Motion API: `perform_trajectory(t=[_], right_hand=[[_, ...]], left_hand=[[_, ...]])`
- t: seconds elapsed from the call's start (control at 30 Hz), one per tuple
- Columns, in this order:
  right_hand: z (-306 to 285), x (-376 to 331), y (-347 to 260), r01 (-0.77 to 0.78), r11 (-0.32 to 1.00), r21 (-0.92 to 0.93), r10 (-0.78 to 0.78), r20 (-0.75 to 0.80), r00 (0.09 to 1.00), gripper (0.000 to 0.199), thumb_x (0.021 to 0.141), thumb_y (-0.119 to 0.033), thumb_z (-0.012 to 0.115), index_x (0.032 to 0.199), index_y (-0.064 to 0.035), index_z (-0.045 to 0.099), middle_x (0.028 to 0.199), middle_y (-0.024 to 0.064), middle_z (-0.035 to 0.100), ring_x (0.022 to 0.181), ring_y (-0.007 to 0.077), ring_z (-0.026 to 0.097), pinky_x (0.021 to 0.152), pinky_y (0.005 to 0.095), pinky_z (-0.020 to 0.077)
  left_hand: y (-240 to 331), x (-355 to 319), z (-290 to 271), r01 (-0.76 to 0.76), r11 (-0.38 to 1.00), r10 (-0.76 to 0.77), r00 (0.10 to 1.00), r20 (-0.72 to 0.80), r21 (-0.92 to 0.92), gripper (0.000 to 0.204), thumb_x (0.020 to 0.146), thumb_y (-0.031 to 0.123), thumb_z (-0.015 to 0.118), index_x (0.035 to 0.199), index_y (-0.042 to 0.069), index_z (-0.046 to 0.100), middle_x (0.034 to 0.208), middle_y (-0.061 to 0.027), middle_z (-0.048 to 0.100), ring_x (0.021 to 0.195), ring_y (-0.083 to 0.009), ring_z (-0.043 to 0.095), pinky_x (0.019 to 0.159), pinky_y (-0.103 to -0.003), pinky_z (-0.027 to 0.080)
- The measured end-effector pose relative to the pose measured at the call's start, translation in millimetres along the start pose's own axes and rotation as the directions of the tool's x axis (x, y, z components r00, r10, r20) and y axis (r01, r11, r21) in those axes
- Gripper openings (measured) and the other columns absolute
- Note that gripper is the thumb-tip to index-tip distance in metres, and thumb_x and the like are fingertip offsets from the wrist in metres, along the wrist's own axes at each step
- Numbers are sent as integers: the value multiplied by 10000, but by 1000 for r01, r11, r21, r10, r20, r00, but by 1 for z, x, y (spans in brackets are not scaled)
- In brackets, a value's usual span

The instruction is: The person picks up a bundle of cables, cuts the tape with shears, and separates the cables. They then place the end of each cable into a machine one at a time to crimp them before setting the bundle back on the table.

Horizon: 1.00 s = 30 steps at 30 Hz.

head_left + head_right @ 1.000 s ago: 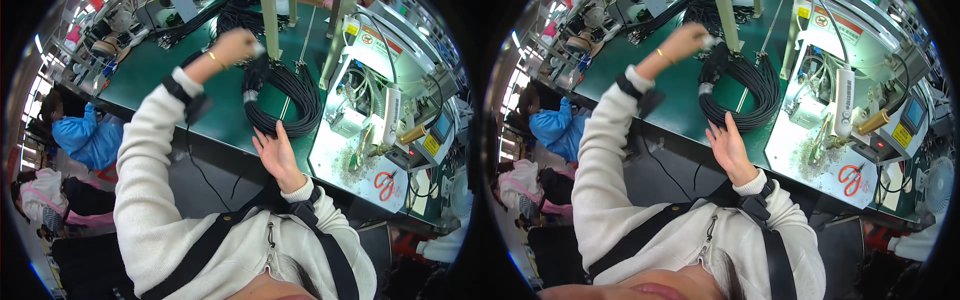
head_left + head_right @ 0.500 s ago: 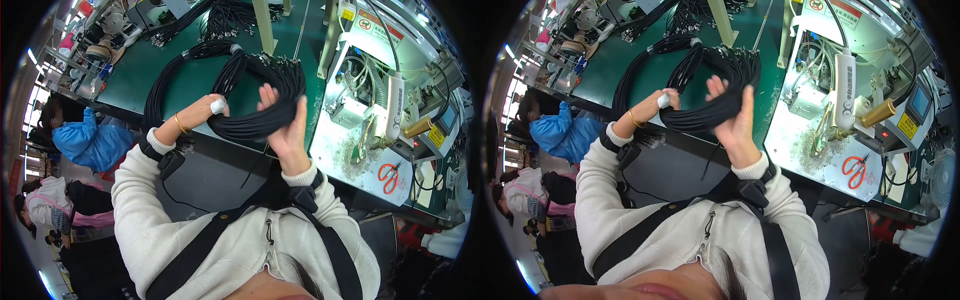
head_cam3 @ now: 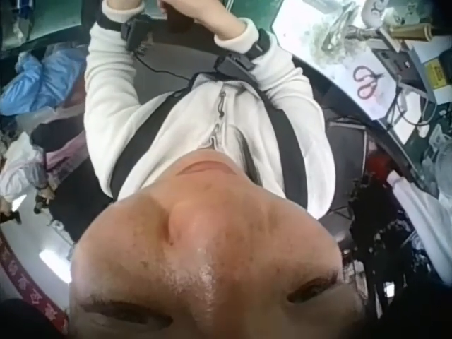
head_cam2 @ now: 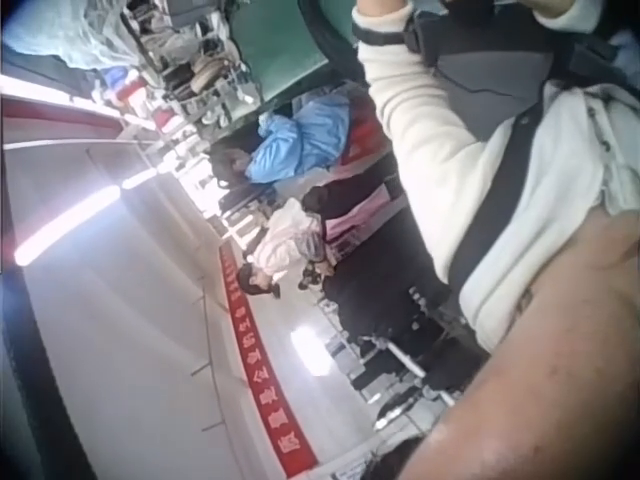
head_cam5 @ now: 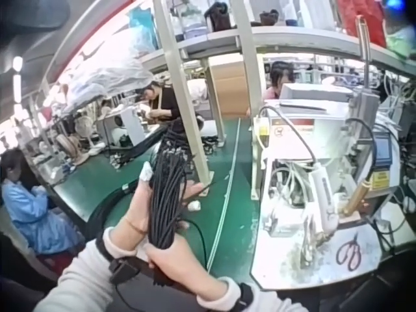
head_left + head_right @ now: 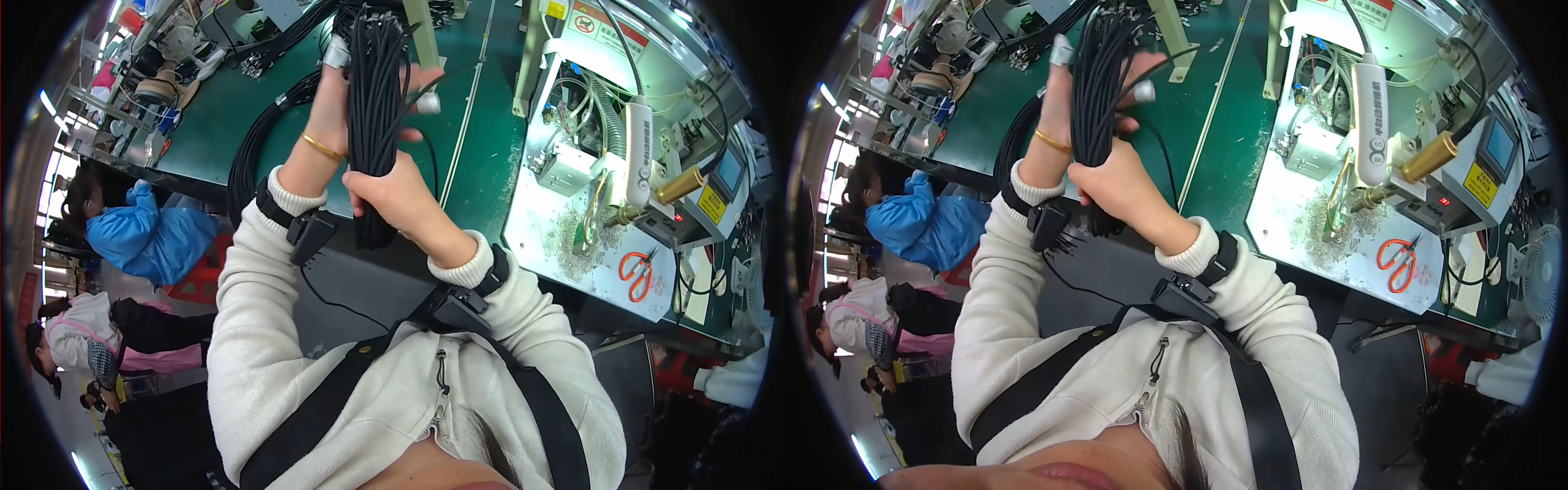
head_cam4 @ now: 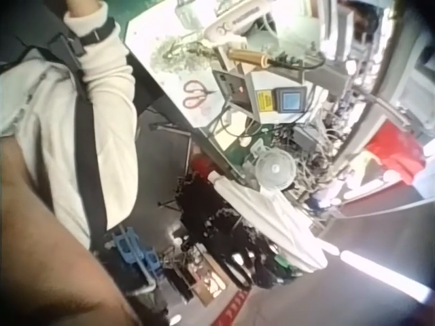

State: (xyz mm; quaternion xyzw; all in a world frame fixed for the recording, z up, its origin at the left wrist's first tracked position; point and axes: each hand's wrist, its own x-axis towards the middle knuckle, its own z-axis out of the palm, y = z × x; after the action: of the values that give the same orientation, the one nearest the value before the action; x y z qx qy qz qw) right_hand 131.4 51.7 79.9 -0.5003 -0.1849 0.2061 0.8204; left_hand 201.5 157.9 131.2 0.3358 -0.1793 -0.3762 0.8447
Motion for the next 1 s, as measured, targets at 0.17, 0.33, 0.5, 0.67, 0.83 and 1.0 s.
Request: perform_trajectory(t=[0.17,0.33,0.5,0.67,0.83,1.0], right_hand=[[-1,-5,2,31,998,57,-29,-44,999,91,722,-65,561,694,-3,501,551,43,506,455,123,481,450,244,383],[-7,-12,1,28,991,132,-15,-96,995,99,731,-65,565,718,-2,490,560,42,503,455,114,480,448,241,386],[7,-23,-12,9,999,50,-4,-91,996,109,741,-62,568,753,-1,478,563,43,506,458,109,487,447,238,393],[21,-25,-3,50,999,-8,-51,-34,998,136,746,-63,578,787,-10,460,592,36,511,487,98,492,449,233,402],[39,-34,22,71,989,133,-60,-85,995,171,743,-68,590,814,-15,444,624,22,503,524,86,480,460,231,398],[48,-35,35,232,972,41,-223,-153,963,192,741,-77,599,822,-15,436,636,8,484,551,80,458,489,234,391]], left_hand=[[18,20,20,-214,977,215,967,-137,20,464,759,464,552,1002,69,564,971,-128,595,862,-292,582,667,-432,502],[22,34,-12,-183,981,184,983,-2,62,544,837,455,435,1180,33,424,1100,-176,520,924,-286,564,675,-484,502],[20,19,23,-305,938,326,938,-121,165,444,849,277,479,1195,5,417,1051,-174,550,862,-253,589,656,-480,520],[29,-9,30,-232,879,333,924,-189,416,391,854,241,468,1163,2,451,1016,-147,572,803,-241,605,659,-498,523],[9,-19,10,45,873,157,917,-366,486,414,869,281,442,1175,2,443,1007,-143,575,815,-226,604,674,-434,529],[-5,-38,-18,361,757,-16,844,-536,545,532,869,424,419,1195,4,433,986,-166,585,873,-214,588,705,-320,497]])
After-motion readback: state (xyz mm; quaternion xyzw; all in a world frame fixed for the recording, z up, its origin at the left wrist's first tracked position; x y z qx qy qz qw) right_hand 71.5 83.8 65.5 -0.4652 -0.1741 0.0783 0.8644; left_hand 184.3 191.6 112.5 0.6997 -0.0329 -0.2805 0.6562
